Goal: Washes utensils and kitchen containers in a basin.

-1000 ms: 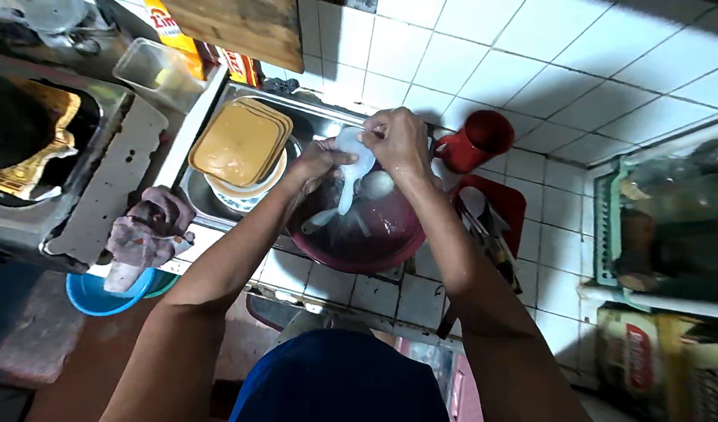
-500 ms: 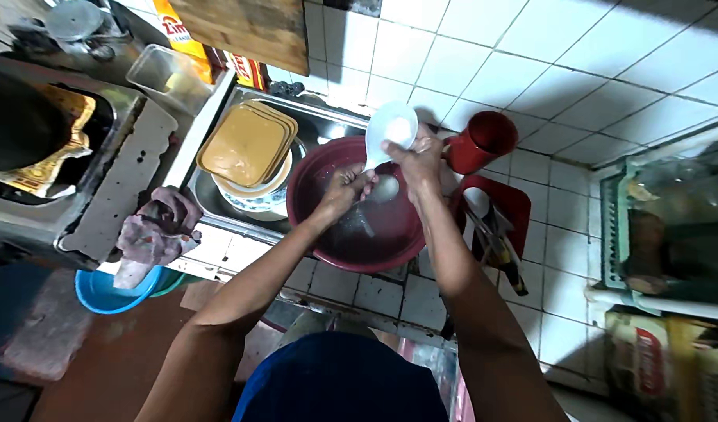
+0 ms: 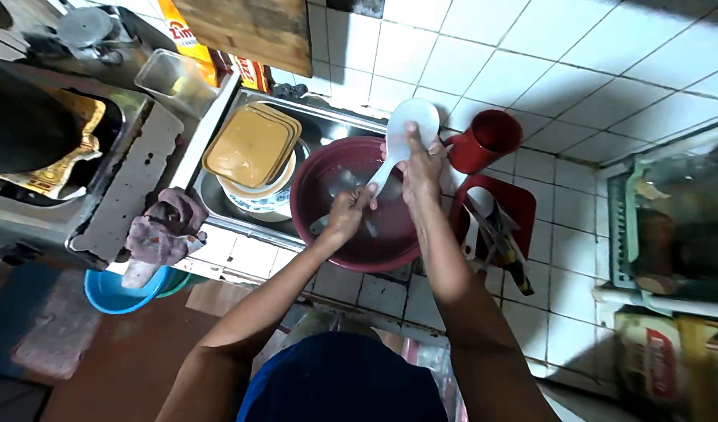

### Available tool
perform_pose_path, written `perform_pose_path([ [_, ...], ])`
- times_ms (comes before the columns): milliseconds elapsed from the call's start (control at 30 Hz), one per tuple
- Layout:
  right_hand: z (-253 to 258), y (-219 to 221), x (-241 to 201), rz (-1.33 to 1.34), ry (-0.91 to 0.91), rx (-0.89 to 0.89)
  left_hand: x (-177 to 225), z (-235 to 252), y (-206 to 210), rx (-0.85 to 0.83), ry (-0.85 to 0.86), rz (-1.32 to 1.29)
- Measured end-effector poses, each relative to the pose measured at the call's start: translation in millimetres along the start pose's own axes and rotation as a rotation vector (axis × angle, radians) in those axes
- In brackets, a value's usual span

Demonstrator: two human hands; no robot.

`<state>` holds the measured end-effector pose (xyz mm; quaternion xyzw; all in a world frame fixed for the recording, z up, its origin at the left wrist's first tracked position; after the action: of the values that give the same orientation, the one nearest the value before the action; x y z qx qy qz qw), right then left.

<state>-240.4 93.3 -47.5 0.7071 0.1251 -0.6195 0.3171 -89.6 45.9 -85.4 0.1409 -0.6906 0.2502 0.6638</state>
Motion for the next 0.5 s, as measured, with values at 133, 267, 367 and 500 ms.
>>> perform_pose_path([
  [133,-35.2,23.0,14.9,-0.097,0.024,-0.234,-14.6,8.9,-6.1,0.124,-0.155,-0.134],
  [267,-43.6,15.9,35.0,-0.208,0.089,-0.165,-19.0,-17.7,20.8,0.025,-0.255,-0.042],
  [367,-40.0,3.4,42.2,-0.32,0.119,-0.162,-16.7,-25.3,41.5,-0.182,-0.23,0.104],
  [500,-62.4,-39.5,-19.7,-0.742,0.069,-0.176,1.0,-30.7,43.3,-0.467,-0.183,0.356],
])
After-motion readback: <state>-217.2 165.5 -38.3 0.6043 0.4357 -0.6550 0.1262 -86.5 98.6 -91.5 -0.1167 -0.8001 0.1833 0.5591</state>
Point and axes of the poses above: each hand's wrist, its own z-axis towards the middle knuckle, its own y-axis out of the palm, x = y × z, the point moved 6 cm from there along z, towards the middle knuckle, and after that the axes turned 7 degrees about -x, right-handed, at the moved point
